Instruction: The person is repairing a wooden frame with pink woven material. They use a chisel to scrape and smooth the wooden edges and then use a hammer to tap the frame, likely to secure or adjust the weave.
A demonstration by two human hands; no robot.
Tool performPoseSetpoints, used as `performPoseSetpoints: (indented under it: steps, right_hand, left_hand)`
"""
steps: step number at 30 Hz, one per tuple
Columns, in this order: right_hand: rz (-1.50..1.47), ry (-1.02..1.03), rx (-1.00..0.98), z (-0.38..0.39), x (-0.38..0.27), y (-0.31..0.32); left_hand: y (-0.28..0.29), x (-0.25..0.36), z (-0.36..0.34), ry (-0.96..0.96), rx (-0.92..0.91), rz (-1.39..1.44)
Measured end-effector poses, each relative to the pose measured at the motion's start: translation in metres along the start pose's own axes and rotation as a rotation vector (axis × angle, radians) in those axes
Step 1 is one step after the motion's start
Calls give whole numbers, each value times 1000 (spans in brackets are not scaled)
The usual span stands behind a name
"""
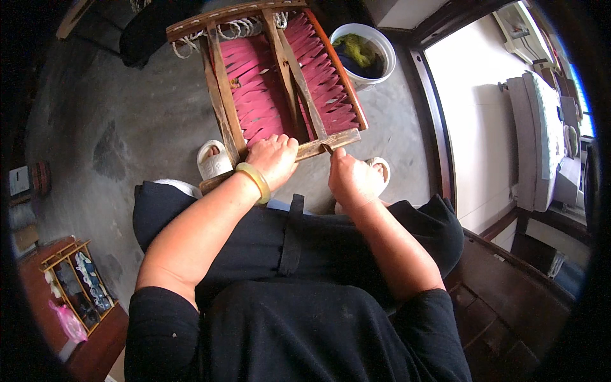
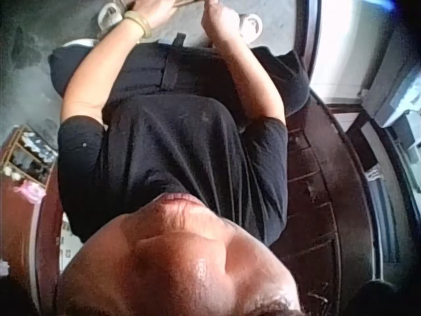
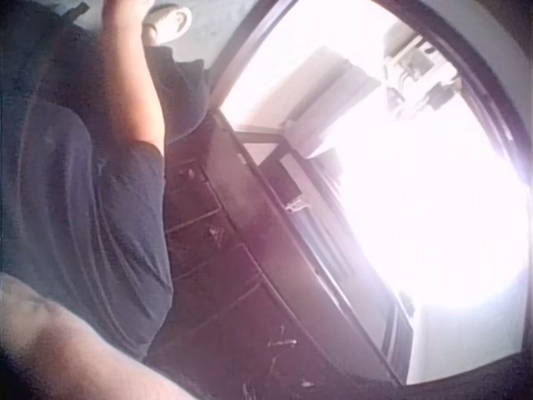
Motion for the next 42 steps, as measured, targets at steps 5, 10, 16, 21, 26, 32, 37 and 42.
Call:
performPoseSetpoints:
  steps: [5, 10, 16, 21, 26, 32, 37, 42]
  right_hand:
    - [18, -195, 4, -11, 45, -3]
    - [4, -42, 47, -1, 8, 5]
    - [-44, -245, -66, -14, 46, -4]
    - [-30, -223, 2, -13, 49, 0]
    - [20, -41, 61, -1, 9, 11]
    - [-47, -238, 98, -22, 71, -4]
    - [-25, -168, -37, -10, 36, -3]
    - [-52, -269, -24, -19, 65, -3]
  left_hand:
    - [1, 2, -1, 7, -13, -9]
    - [-3, -1, -2, 15, 2, -4]
    - [-1, 0, -1, -6, -7, 9]
    - [1, 2, -2, 5, -16, 5]
    - [-1, 1, -1, -9, -3, 11]
    - [3, 3, -3, 3, -18, 9]
    - [-1, 0, -2, -2, -9, 29]
    - [0, 2, -2, -7, -19, 27]
Point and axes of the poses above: each hand's wrist, its own z-axis away from the middle knuckle, its own y-axis out of the back of the hand, x = y × z, the point moved 8 cm from there along -z, towards the middle knuckle, and after that the axes turned 8 degrees about -x, right-handed, at the moved point
